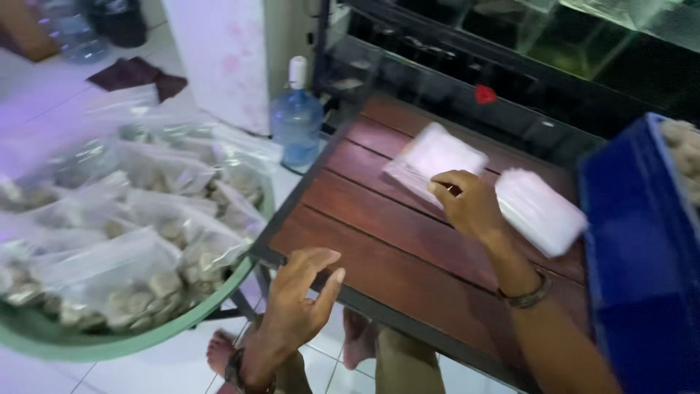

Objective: The person places pieces of biological filter media from a crate into clear plastic bags by hand and then seals the bags.

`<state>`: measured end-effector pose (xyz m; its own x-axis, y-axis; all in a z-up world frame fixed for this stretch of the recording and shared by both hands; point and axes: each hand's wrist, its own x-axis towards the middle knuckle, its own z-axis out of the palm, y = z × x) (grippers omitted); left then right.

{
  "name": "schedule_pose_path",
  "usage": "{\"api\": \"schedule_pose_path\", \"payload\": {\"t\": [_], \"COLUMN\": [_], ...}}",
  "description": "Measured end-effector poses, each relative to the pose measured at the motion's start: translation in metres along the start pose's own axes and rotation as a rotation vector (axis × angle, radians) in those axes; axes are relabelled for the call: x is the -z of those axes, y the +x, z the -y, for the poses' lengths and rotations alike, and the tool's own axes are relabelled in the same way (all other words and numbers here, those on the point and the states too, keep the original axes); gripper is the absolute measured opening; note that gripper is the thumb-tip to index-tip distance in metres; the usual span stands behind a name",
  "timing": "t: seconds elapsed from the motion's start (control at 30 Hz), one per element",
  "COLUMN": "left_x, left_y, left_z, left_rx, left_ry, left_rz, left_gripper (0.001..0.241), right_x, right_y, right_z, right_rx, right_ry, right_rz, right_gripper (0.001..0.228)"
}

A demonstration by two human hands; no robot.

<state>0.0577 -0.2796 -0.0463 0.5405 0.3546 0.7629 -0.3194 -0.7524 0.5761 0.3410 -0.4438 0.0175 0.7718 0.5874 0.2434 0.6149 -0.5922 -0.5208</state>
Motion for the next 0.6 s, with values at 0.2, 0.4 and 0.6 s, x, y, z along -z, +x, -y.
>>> {"api": "schedule_pose_path", "payload": {"t": [0.2,0.4,0.6], "left_x": [-0.083,-0.147,-0.169], "left_y": [0.023,0.02,0.038], "left_z": [-0.044,-0.05,-0.057], "left_rx": [-0.005,-0.03,0.114], "left_ry": [-0.135,-0.217,-0.246], "left_rz": [0.368,0.513,0.572], "left_gripper": [0.024,0.03,0.032], "right_x": [0.067,0.04,0.035], "right_y": [-0.021,-0.039,-0.048], "right_z": [-0.207,-0.293,-0.271], "right_rx": [-0.372,-0.636,-0.49], "right_ry": [-0.512,-0.613,-0.473], "right_rz": [-0.396,-0.321,-0.543], "right_gripper": [0.021,0.025,0.014]}}
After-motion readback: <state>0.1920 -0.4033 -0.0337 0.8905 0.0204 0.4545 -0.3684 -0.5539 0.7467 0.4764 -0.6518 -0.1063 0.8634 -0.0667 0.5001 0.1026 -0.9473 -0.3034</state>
